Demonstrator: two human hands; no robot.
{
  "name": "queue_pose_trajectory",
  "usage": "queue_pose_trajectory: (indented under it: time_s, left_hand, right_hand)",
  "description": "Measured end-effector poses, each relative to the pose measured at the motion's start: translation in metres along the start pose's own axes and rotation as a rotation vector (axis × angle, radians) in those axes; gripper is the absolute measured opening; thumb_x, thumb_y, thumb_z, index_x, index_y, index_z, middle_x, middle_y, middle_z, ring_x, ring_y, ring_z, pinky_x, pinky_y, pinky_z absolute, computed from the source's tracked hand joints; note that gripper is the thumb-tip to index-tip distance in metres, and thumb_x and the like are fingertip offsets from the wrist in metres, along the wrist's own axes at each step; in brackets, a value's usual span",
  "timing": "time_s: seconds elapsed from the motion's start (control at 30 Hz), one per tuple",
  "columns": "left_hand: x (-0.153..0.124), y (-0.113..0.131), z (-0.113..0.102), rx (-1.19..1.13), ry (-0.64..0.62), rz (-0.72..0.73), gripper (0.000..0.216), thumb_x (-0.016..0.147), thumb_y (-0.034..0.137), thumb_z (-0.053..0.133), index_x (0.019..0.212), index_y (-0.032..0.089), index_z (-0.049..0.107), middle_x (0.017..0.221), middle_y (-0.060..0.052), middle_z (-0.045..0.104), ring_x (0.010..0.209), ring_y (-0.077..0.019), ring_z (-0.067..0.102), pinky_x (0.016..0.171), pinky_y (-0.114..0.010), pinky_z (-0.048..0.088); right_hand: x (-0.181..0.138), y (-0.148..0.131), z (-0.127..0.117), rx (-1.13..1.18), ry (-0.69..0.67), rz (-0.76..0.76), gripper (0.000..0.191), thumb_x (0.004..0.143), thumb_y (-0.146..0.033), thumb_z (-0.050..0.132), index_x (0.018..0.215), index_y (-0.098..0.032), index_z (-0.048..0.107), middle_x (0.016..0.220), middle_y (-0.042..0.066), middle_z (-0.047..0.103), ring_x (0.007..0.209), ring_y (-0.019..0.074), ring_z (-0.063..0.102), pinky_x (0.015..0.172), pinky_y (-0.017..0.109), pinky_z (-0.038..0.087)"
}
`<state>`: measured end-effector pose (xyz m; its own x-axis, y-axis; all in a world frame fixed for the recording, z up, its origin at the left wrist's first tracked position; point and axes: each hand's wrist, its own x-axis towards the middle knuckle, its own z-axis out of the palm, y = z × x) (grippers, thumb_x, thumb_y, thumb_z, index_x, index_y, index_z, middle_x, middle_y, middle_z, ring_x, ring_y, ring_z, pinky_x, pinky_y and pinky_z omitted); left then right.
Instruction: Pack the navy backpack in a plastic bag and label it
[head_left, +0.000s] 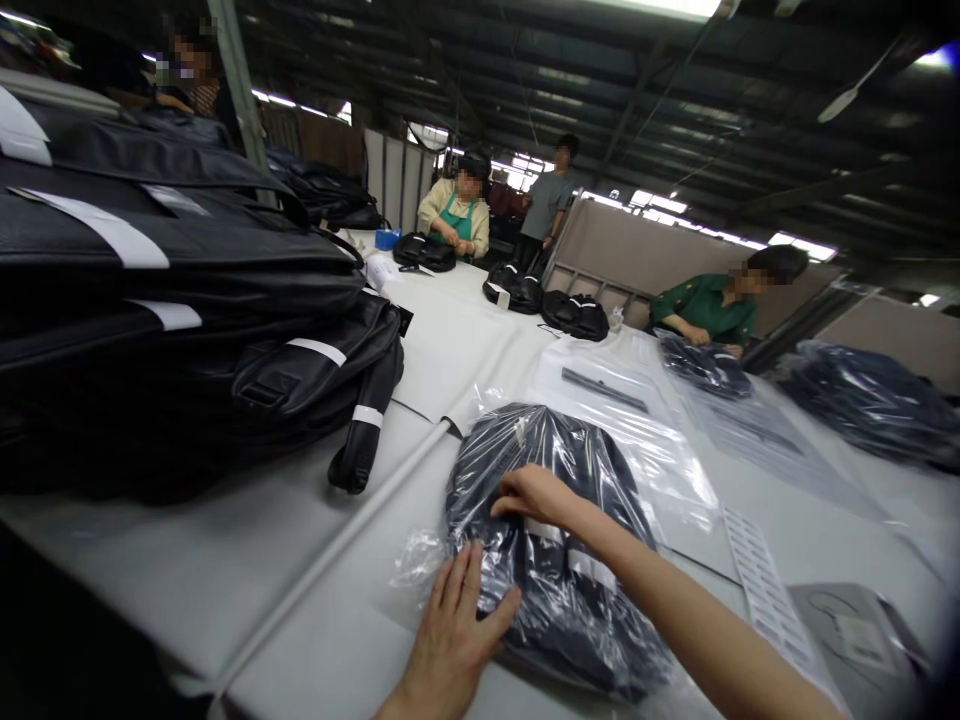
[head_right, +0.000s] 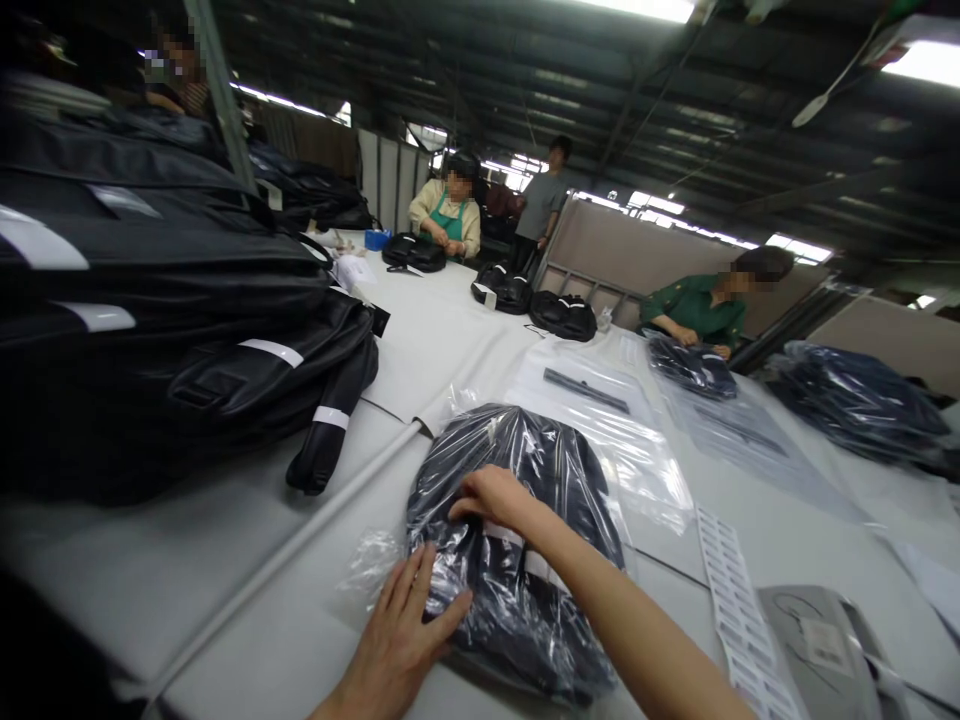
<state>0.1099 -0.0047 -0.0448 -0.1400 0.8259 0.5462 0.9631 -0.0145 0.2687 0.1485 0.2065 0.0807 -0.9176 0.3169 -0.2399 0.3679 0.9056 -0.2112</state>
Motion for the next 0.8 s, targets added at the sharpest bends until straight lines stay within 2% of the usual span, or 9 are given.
queue_pose_trajectory:
  time_s: [0.1,0.2,0.33,0.4,0.5,0.57,0.63,0.7,0.8]
  left_hand:
    - [0.001,-0.002,0.002,0.002,-0.018,0.014,0.053,0.081,0.028,0.064,0.128,0.040,0.044,0.149,-0.015,0.019,0.131,-0.0346,0.030,0.096,-0.052,0.042]
    - [-0.002,-0.006,0.002,-0.072,-0.025,0.035,0.052,0.081,0.015,0.058,0.128,0.036,0.047,0.150,-0.012,0.017,0.133,-0.0345,0.025,0.099,-0.053,0.038]
    - [-0.006,-0.023,-0.016,-0.402,-0.194,0.097,0.040,0.082,0.007,0.044,0.112,0.028,0.063,0.150,-0.007,0.019,0.135,-0.0326,0.020,0.106,-0.055,0.028]
    - [0.001,-0.039,-0.033,-0.666,-0.206,-0.070,0.027,0.085,0.017,0.047,0.098,0.026,0.069,0.143,-0.006,0.037,0.131,-0.0302,0.031,0.107,-0.050,0.029]
    - [0.029,-0.070,-0.052,-0.996,0.086,-0.681,0.029,0.080,0.040,0.058,0.101,0.023,0.066,0.120,-0.008,0.060,0.116,-0.0269,0.051,0.100,-0.042,0.041]
    - [0.052,-0.089,-0.053,-1.099,0.155,-1.047,0.050,0.069,0.053,0.066,0.107,0.021,0.059,0.110,-0.008,0.064,0.104,-0.0261,0.059,0.089,-0.038,0.049]
    - [0.075,-0.101,-0.043,-1.205,-0.111,-1.184,0.059,0.061,0.060,0.070,0.101,0.019,0.058,0.098,-0.008,0.066,0.088,-0.0243,0.064,0.077,-0.035,0.053]
    - [0.094,-0.102,-0.032,-1.297,-0.434,-1.141,0.057,0.056,0.061,0.073,0.087,0.015,0.061,0.080,-0.008,0.067,0.073,-0.0239,0.066,0.069,-0.035,0.053]
    - [0.128,-0.091,-0.033,-1.379,-0.616,-0.968,0.051,0.050,0.056,0.079,0.069,0.013,0.061,0.067,-0.010,0.065,0.064,-0.0251,0.064,0.067,-0.038,0.054]
  right_hand:
    - [-0.033,-0.015,0.004,0.129,0.106,-0.042,0.026,0.087,-0.042,0.051,0.084,-0.019,0.065,0.078,0.002,0.063,0.070,0.0142,0.057,0.064,0.023,0.038]
    - [-0.056,-0.043,0.042,0.265,0.125,-0.126,0.016,0.086,-0.031,0.053,0.079,-0.019,0.060,0.076,0.000,0.058,0.069,0.0122,0.053,0.064,0.021,0.038]
    - [-0.056,-0.066,0.092,0.197,0.298,-0.060,0.015,0.086,-0.031,0.052,0.082,-0.017,0.057,0.082,0.003,0.054,0.079,0.0164,0.050,0.073,0.027,0.041]
    - [-0.056,-0.066,0.090,0.173,0.332,-0.076,0.017,0.086,-0.033,0.052,0.089,-0.017,0.057,0.088,0.006,0.055,0.085,0.0191,0.051,0.078,0.031,0.043]
    - [-0.080,-0.047,0.064,0.295,0.364,-0.113,0.031,0.085,-0.035,0.054,0.111,-0.019,0.055,0.108,0.009,0.057,0.100,0.0210,0.051,0.089,0.034,0.042]
    - [-0.111,-0.015,0.051,0.410,0.521,0.068,0.035,0.088,-0.037,0.047,0.120,-0.023,0.052,0.117,0.008,0.056,0.111,0.0215,0.049,0.098,0.038,0.038]
    - [-0.147,0.027,0.053,0.463,0.747,0.496,0.037,0.090,-0.037,0.036,0.117,-0.021,0.054,0.116,0.010,0.058,0.116,0.0239,0.047,0.102,0.043,0.033]
    - [-0.178,0.067,0.070,0.556,0.711,0.855,0.041,0.085,-0.037,0.038,0.117,-0.018,0.055,0.116,0.012,0.059,0.117,0.0267,0.047,0.104,0.044,0.030]
    - [-0.200,0.095,0.103,0.682,0.645,0.964,0.046,0.075,-0.036,0.048,0.114,-0.014,0.058,0.110,0.013,0.063,0.108,0.0283,0.055,0.098,0.041,0.039]
